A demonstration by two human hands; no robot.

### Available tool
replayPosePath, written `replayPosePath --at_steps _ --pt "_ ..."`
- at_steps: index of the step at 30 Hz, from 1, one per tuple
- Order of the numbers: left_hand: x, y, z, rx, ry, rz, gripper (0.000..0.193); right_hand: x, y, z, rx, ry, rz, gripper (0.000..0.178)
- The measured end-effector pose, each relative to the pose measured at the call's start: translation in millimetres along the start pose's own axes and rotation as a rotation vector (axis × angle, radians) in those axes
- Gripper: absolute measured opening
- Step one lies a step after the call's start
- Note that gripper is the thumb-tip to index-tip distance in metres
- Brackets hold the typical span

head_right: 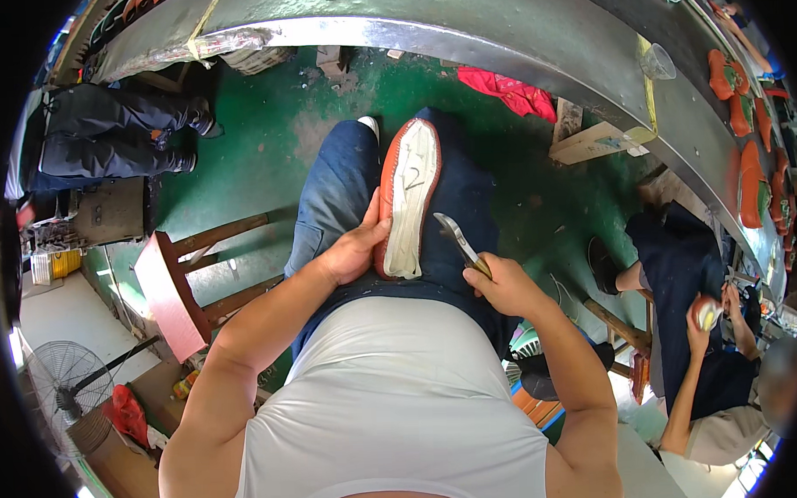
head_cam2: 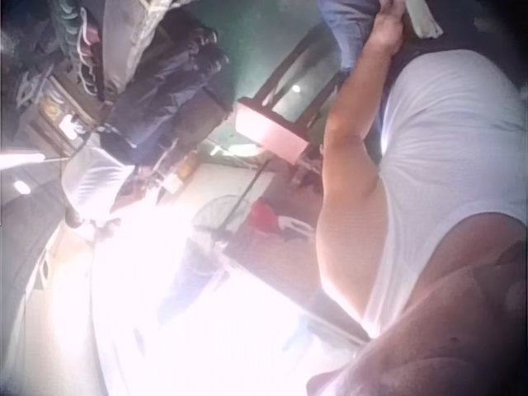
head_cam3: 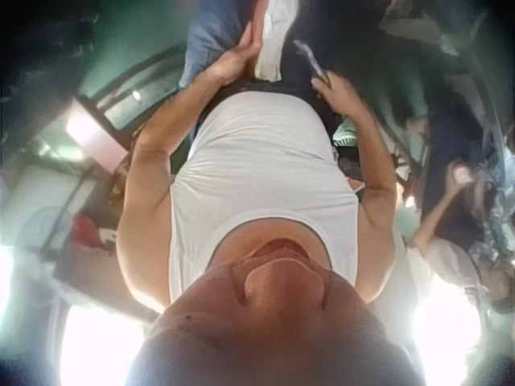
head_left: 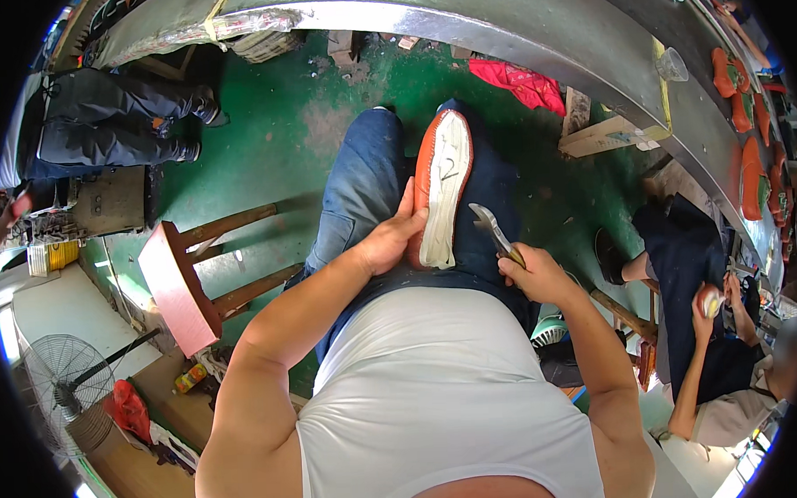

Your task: The person is preparing and assembling shoe components, specifically using lasting pliers to stretch and secure the upper to the insole on a last.

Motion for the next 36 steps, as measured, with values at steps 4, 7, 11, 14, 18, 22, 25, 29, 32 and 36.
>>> replayPosePath --at_steps 4,7,11,14,18,22,25,29,32,36 --pt "-2.3 -4.0 0.4 -0.406 -0.002 -0.054 0.090 -0.1 -6.4 -3.2 -0.028 0.031 0.031 0.035" --pt "-9.0 -17.3 9.4 -0.846 0.023 -0.170 0.094 -3.9 -12.4 -1.8 -0.063 0.015 -0.011 0.036" --pt "-10.5 -15.8 9.8 -0.648 0.034 -0.155 0.096 1.8 -18.3 -0.5 0.006 0.046 -0.004 0.036" --pt "-5.9 9.6 2.5 -0.544 0.037 -0.183 0.090 13.2 -8.2 1.3 -0.077 0.117 -0.004 0.035" --pt "27.9 70.5 -41.2 0.029 -0.061 -0.308 0.075 35.3 -27.7 39.2 -0.091 0.285 0.099 0.035" --pt "3.3 125.2 -68.0 0.371 -0.246 -0.232 0.066 44.5 -78.7 110.4 0.254 0.804 0.246 0.031" --pt "-41.0 162.0 -103.2 0.403 -0.315 -0.376 0.073 29.0 -118.9 171.2 0.588 1.126 0.129 0.037" --pt "-92.3 157.4 -104.5 0.231 -0.121 -0.393 0.068 3.4 -139.2 213.7 0.724 1.354 0.264 0.044" --pt "-83.4 153.9 -112.4 0.248 -0.067 -0.401 0.067 22.7 -176.5 148.5 0.412 0.997 0.693 0.073" --pt "-80.3 161.6 -134.9 0.226 0.005 -0.392 0.065 -3.8 -189.1 97.7 0.248 0.739 0.959 0.106"
Point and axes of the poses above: each hand's wrist, its own x-axis away from the middle knuckle, its own z-axis out of the back of the hand, y = z × x, the point moved 3 cm from there along -x, towards the middle knuckle, and after that the axes turned 11 degrees about -z, right-handed, at the moved point
